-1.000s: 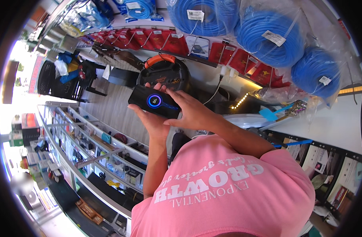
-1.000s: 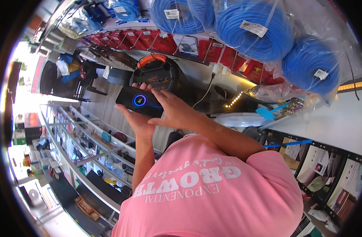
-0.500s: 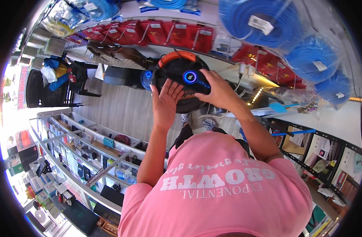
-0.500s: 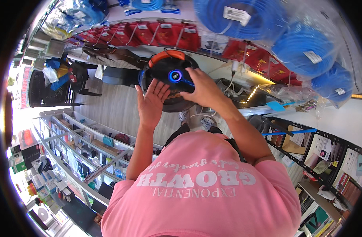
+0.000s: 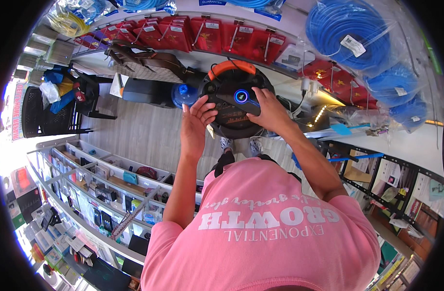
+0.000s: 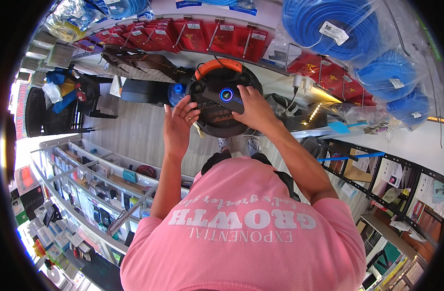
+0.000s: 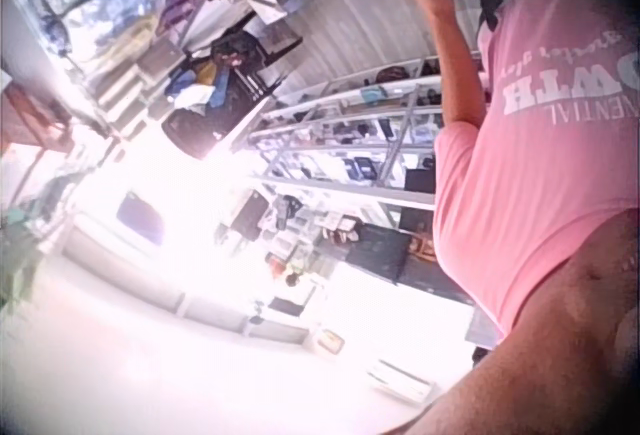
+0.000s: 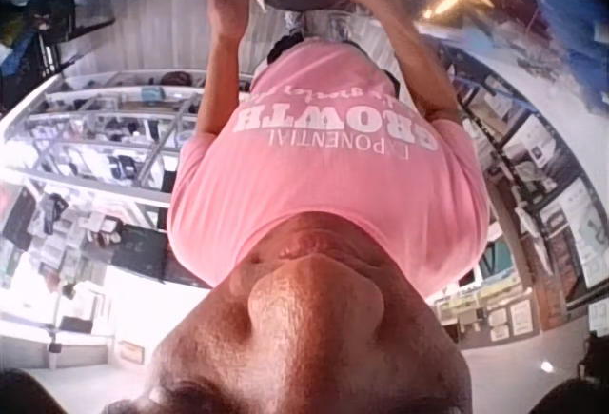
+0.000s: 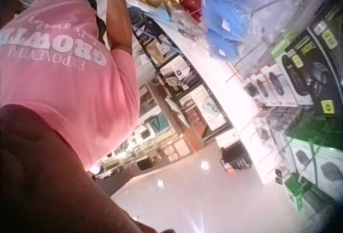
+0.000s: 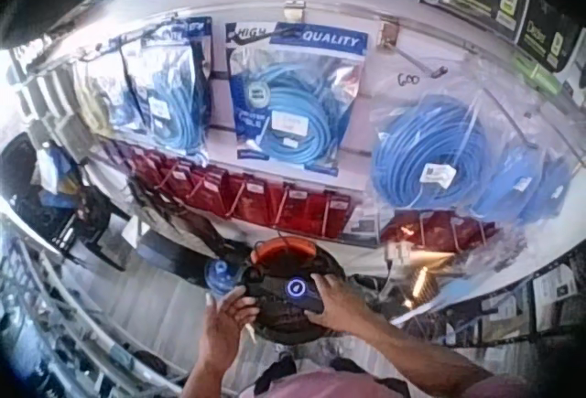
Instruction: The person picks up small product boxes from a shelf, applies yellow adhesive labels to them, and places them on a counter. The person also handles a smartphone and a power bank during the process.
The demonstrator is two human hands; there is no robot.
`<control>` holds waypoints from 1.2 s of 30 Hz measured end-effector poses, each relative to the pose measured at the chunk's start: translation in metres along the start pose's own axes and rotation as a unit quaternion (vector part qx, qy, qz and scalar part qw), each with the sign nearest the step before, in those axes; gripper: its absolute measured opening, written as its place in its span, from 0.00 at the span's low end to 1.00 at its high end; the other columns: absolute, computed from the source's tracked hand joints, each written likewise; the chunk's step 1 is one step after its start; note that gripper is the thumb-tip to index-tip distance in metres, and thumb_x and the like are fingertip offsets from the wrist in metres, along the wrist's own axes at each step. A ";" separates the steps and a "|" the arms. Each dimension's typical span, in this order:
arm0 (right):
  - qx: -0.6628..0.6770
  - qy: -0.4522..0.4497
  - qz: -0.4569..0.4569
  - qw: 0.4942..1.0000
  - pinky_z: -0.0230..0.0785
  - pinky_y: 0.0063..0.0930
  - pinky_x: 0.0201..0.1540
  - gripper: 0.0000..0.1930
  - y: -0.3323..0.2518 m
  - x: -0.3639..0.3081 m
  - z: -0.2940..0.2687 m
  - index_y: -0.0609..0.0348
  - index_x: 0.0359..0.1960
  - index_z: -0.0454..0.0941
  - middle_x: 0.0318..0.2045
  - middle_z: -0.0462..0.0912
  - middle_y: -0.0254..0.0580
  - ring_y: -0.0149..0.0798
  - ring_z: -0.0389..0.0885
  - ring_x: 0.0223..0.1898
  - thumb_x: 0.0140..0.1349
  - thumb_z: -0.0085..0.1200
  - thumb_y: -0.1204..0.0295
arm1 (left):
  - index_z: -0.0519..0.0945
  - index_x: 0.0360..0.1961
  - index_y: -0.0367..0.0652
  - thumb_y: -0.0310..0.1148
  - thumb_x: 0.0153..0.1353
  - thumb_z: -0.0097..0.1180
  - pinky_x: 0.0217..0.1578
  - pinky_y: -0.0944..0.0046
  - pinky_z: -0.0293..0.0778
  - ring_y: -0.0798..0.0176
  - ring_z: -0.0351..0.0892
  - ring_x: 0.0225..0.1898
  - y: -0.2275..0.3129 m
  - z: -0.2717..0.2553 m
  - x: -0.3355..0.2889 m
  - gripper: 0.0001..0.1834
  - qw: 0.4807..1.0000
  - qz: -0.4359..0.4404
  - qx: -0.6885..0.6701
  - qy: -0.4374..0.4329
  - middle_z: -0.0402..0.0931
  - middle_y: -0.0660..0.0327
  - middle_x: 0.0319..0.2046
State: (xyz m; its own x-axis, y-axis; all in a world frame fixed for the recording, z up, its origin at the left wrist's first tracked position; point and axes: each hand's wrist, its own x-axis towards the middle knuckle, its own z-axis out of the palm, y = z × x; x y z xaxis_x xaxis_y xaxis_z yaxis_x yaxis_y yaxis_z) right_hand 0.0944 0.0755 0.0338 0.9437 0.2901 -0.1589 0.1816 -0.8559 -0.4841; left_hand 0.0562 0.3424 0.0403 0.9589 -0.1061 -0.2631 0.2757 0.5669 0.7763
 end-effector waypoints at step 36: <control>0.079 0.249 0.374 0.890 0.78 0.50 0.50 0.19 0.188 -0.031 0.020 0.58 0.39 0.85 0.41 0.87 0.51 0.57 0.86 0.45 0.64 0.64 0.53 | 0.75 0.62 0.35 0.45 0.82 0.39 0.55 0.64 0.71 0.68 0.75 0.46 -0.026 0.056 -0.008 0.25 0.994 0.037 0.106 -0.016 0.77 0.64 0.44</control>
State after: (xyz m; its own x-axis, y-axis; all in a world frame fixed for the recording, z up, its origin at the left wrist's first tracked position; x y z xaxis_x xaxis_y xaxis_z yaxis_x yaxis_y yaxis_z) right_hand 0.0938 -0.0859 -0.0693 0.7970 -0.5945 -0.1064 -0.5530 -0.6475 -0.5244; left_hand 0.0449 0.2828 0.0548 0.9777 -0.0982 -0.1858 0.2095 0.3888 0.8972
